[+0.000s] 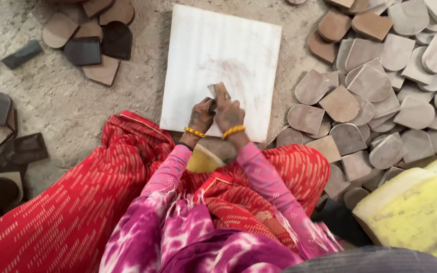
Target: The person sits on the floor and grinds small dark stone pieces against a flat white grinding slab, rubbing each piece back and forth to smooth its surface, then sets finished pieces aside and picks up new ones from the surrounding piles.
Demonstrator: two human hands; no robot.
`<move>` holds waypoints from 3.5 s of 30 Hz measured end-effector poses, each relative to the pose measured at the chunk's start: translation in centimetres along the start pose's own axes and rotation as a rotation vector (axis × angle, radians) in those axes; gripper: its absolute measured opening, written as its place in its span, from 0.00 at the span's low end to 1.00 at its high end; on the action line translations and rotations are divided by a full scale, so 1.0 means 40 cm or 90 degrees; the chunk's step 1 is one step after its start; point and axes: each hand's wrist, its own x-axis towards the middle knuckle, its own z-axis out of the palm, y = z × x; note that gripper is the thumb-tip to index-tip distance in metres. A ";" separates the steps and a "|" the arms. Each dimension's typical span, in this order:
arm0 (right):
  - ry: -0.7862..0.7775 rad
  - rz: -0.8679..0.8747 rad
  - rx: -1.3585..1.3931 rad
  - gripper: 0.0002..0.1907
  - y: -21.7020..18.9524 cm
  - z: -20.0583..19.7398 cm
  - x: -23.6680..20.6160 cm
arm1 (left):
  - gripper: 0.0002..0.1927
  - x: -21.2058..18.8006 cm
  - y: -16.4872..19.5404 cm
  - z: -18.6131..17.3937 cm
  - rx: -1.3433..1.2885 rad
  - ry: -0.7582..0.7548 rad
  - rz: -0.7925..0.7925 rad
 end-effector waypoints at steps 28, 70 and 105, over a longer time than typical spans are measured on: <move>0.065 -0.014 -0.034 0.37 0.031 0.000 0.078 | 0.24 0.002 0.061 -0.034 -0.191 0.054 -0.055; -0.073 0.099 -0.062 0.37 0.042 -0.020 0.034 | 0.33 -0.020 -0.062 -0.024 -0.346 0.020 -0.071; 0.032 -0.051 0.090 0.39 -0.059 -0.035 -0.073 | 0.08 -0.042 -0.059 0.008 -0.072 -0.018 -0.202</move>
